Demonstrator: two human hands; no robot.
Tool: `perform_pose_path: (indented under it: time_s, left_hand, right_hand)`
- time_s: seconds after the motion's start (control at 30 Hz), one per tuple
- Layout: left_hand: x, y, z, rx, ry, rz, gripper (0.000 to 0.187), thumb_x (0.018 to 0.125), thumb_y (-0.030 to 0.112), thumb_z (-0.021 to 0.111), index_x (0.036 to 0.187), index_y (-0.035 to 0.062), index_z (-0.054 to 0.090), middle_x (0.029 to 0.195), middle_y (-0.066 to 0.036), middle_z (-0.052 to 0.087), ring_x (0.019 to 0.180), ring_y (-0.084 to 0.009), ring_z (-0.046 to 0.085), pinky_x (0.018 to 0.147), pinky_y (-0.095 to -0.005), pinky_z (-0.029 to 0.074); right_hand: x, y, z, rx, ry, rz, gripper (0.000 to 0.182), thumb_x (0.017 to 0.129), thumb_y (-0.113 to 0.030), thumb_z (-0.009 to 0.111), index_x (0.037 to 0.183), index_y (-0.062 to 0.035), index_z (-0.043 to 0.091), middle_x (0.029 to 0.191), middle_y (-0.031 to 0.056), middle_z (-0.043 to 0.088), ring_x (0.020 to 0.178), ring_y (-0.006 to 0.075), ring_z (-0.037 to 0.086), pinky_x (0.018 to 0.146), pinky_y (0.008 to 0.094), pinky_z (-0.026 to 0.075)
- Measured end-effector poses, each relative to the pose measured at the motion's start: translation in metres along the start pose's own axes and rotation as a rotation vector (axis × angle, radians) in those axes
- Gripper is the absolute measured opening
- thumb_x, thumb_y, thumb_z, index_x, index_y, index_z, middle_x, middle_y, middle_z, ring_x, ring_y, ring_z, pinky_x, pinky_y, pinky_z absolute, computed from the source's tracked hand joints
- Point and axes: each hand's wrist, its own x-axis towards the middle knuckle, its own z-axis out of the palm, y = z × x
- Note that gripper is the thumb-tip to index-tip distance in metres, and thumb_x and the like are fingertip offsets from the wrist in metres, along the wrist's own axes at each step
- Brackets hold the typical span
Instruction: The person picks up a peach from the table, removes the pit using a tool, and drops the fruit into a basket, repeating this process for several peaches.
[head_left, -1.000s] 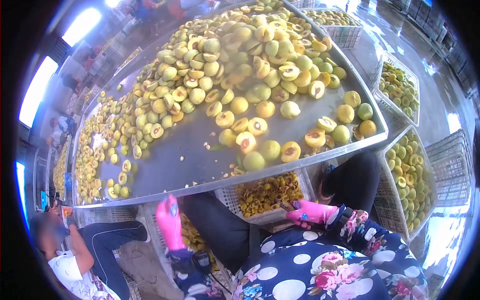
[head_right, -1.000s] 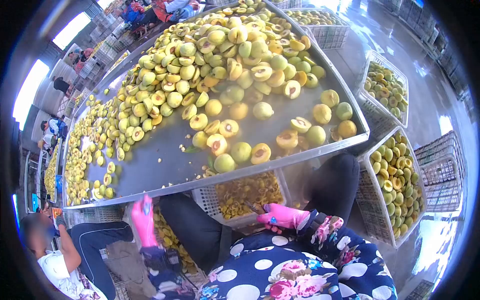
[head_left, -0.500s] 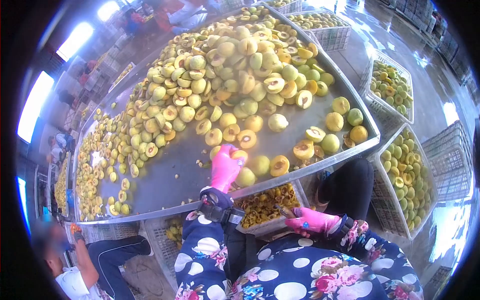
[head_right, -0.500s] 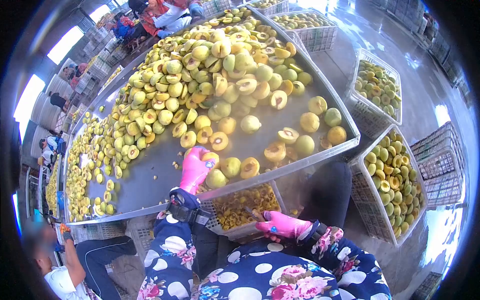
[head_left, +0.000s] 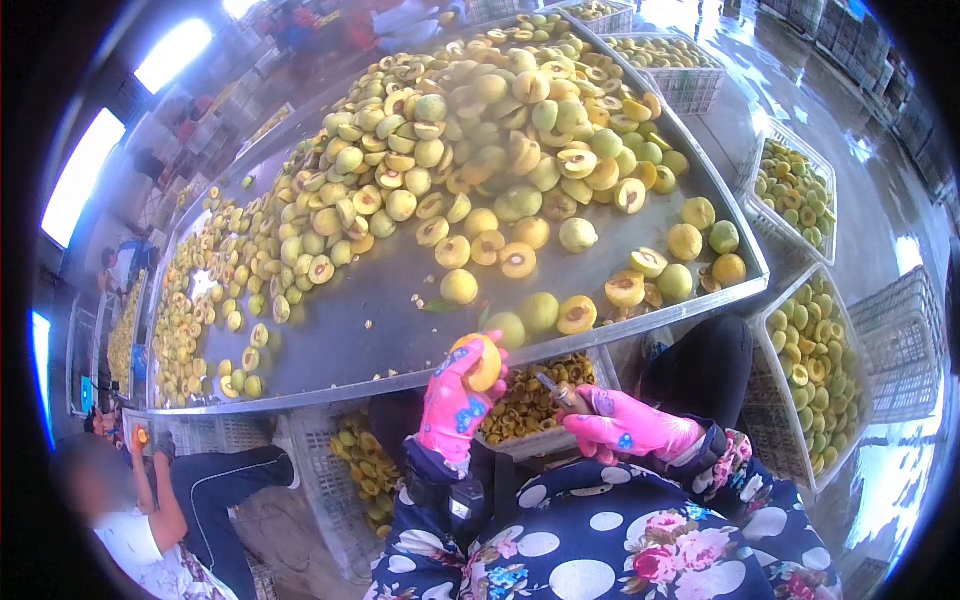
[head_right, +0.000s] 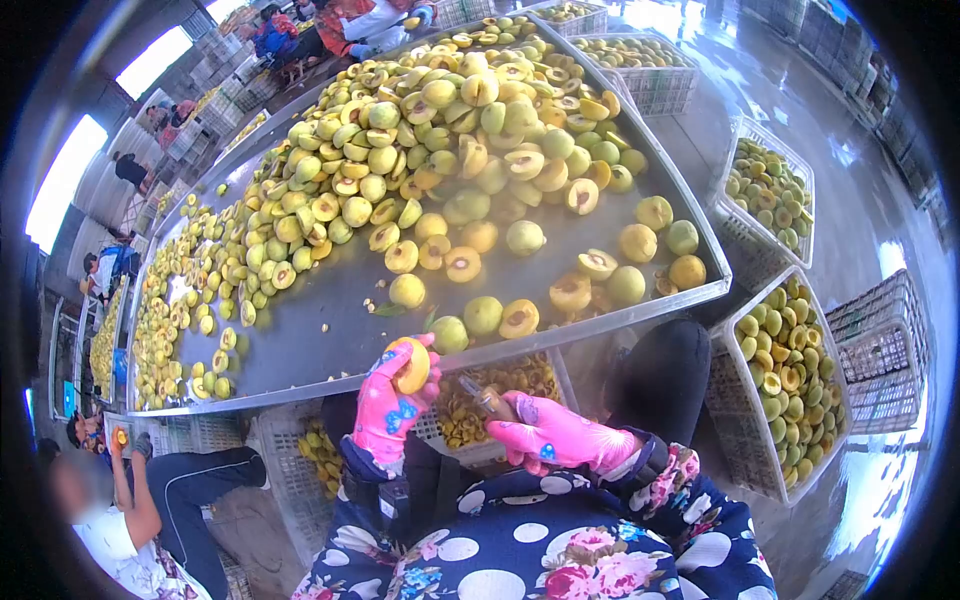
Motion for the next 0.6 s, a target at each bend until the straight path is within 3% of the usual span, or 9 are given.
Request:
perform_pose_path:
  time_s: [0.1,0.23,0.33,0.6]
  left_hand:
    - [-0.014,-0.011,0.014,-0.276,0.057,-0.032,0.039,0.092,0.03,0.046,0.113,-0.0011,0.052,0.104,-0.018,0.058,0.088,-0.0289,0.06,0.071,-0.0362,0.052]
    - [-0.023,-0.02,0.013,-0.425,-0.048,-0.033,0.049,0.094,0.039,0.036,0.113,-0.0045,0.051,0.111,-0.022,0.056,0.092,-0.0329,0.058,0.077,-0.0415,0.051]
    - [-0.029,-0.025,0.017,-0.338,-0.049,0.035,0.046,0.096,0.033,0.035,0.117,-0.0051,0.049,0.107,-0.019,0.058,0.091,-0.0283,0.059,0.079,-0.036,0.05]
    - [-0.037,-0.034,0.026,-0.242,0.01,0.072,0.044,0.096,0.032,0.038,0.119,-0.0044,0.048,0.107,-0.02,0.058,0.089,-0.0264,0.06,0.08,-0.0354,0.05]
  right_hand:
    - [0.005,-0.001,0.009,-0.107,-0.01,-0.031,0.026,0.091,-0.026,0.052,0.106,-0.0057,0.046,0.069,-0.0004,0.052,0.051,0.0056,0.05,0.047,0.0186,0.041]
    - [0.004,-0.008,0.023,-0.328,0.034,-0.083,0.031,0.091,-0.03,0.053,0.106,-0.0035,0.045,0.071,0.0016,0.054,0.054,0.0077,0.052,0.05,0.0212,0.043]
    - [0.006,-0.008,0.028,-0.389,0.046,-0.084,0.031,0.091,-0.029,0.052,0.106,-0.0024,0.045,0.071,0.0027,0.055,0.054,0.0083,0.052,0.05,0.0225,0.043]
    - [0.012,0.003,0.034,-0.531,0.097,-0.183,0.025,0.093,-0.025,0.05,0.103,-0.0018,0.045,0.068,0.0025,0.054,0.054,0.0082,0.051,0.049,0.0235,0.042]
